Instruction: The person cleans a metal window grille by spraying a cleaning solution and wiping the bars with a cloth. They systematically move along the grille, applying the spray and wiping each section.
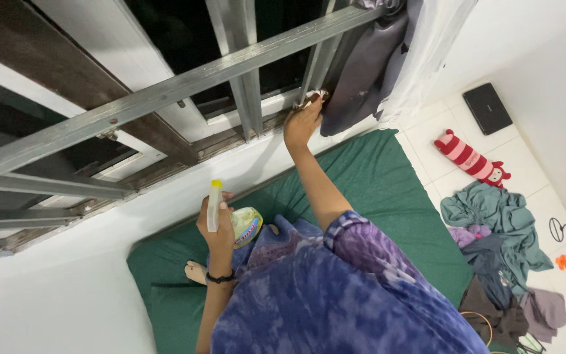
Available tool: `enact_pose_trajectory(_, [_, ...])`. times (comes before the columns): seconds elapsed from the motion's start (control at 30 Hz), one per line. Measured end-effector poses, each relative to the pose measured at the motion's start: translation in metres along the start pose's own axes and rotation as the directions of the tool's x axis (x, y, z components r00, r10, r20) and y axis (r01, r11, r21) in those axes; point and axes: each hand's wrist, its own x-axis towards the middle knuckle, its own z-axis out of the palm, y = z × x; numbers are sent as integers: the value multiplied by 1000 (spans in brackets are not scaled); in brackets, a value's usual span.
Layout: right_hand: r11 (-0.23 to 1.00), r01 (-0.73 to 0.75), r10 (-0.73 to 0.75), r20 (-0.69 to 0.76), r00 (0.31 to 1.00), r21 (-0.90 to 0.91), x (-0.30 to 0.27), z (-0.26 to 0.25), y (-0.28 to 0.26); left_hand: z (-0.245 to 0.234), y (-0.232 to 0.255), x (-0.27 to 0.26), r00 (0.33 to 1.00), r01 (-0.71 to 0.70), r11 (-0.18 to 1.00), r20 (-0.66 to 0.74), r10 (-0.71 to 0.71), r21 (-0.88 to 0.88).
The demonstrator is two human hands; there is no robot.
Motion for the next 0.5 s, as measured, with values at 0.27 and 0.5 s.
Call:
enact_pose_trajectory(0.27, [985,-174,172,195,966,-9,-8,-9,1,-13,5,-6,999,3,1000,-41,-2,24])
enact_pose_trajectory(0.5, [964,8,17,-88,996,267,19,-35,-29,-16,6,-9,999,-1,1000,-42,0,-20])
